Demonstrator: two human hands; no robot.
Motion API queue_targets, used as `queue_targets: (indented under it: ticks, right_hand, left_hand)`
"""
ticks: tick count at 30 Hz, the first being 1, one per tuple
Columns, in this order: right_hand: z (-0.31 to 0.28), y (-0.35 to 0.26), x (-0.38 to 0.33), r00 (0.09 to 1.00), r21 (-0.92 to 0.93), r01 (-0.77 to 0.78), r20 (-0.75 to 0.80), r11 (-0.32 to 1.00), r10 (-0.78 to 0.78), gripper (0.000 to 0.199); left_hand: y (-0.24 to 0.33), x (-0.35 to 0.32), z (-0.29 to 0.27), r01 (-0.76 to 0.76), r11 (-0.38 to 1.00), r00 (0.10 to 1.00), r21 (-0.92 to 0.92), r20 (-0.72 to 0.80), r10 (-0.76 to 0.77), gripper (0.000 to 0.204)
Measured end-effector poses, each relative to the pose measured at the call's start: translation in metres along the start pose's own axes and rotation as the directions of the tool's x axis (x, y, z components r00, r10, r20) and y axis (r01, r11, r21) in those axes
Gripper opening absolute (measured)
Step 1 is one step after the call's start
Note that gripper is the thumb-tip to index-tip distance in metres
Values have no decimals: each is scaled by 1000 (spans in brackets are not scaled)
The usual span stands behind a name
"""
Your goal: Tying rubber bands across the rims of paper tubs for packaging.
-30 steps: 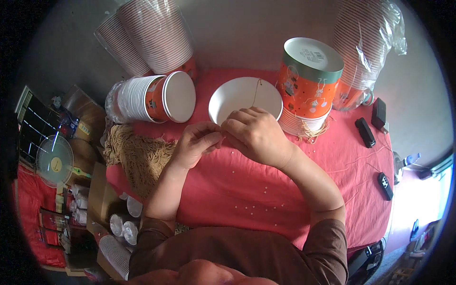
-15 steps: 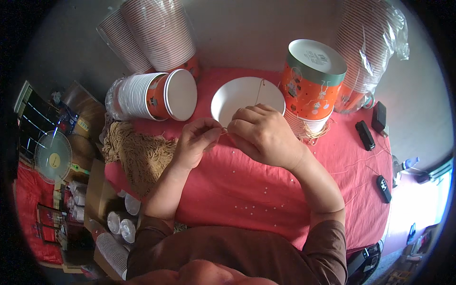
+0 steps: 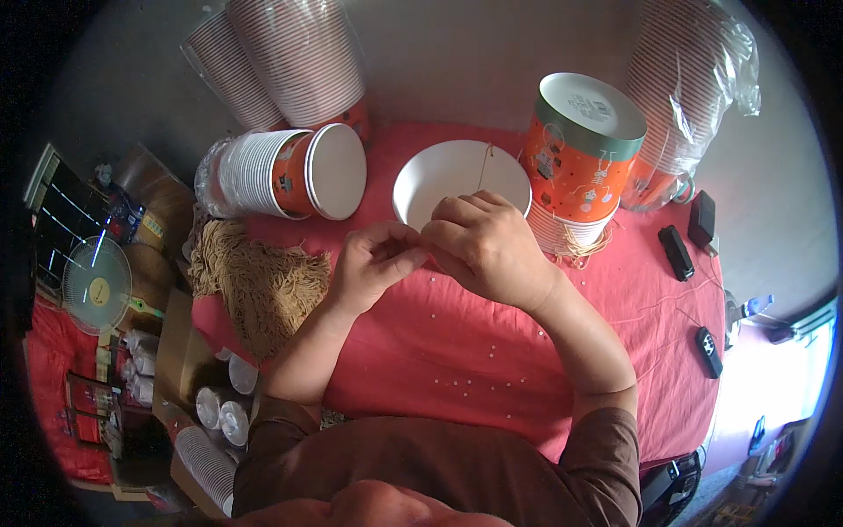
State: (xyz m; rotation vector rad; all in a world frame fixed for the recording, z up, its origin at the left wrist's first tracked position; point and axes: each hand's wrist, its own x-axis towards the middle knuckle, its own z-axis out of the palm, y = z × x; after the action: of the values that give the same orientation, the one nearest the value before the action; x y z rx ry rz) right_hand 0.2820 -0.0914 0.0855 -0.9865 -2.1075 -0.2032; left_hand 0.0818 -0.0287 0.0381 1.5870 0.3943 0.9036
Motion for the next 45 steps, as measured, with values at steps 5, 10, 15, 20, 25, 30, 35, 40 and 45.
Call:
queue_targets:
  ticks: [5,10,15,20,25,30,35,40,45]
  right_hand:
    - [0,-1,-2,998,62,-49,38,997,47,14]
    - [5,0,-2,989,198,-135,78,971,122,9]
    - [3,-1,-4,940,406,-339,181,849,288,3]
    - [-2,-1,-5,836,488,-548,333,679,435,3]
    - [-2,-2,-3,817,499,-577,354,647,456,5]
    - [10,1,-2,977,263,-167,-82,950,195,19]
    - [24,-2,-2,992,163,-14,-121,986,35,26]
    - [24,0,-3,991,129,28,-134,991,-10,26]
    - [20,-1,-2,991,210,-42,-114,977,67,24]
  left_hand:
    - [1,-2,2,28,988,999,155,-45,-22,11]
    - [1,1,6,-292,826,941,482,-12,339,18]
    - [2,5,7,-498,620,814,606,81,575,24]
    - [-3,6,5,-559,555,761,616,116,638,25]
    - [-3,6,2,-494,690,834,528,65,547,18]
    - [-9,2,0,-80,997,990,12,-119,80,3]
    - [-6,2,-3,168,930,980,-328,-50,-195,4]
    - [-4,3,-4,253,810,962,-529,51,-267,5]
    - [-4,3,-5,264,780,956,-567,50,-287,7]
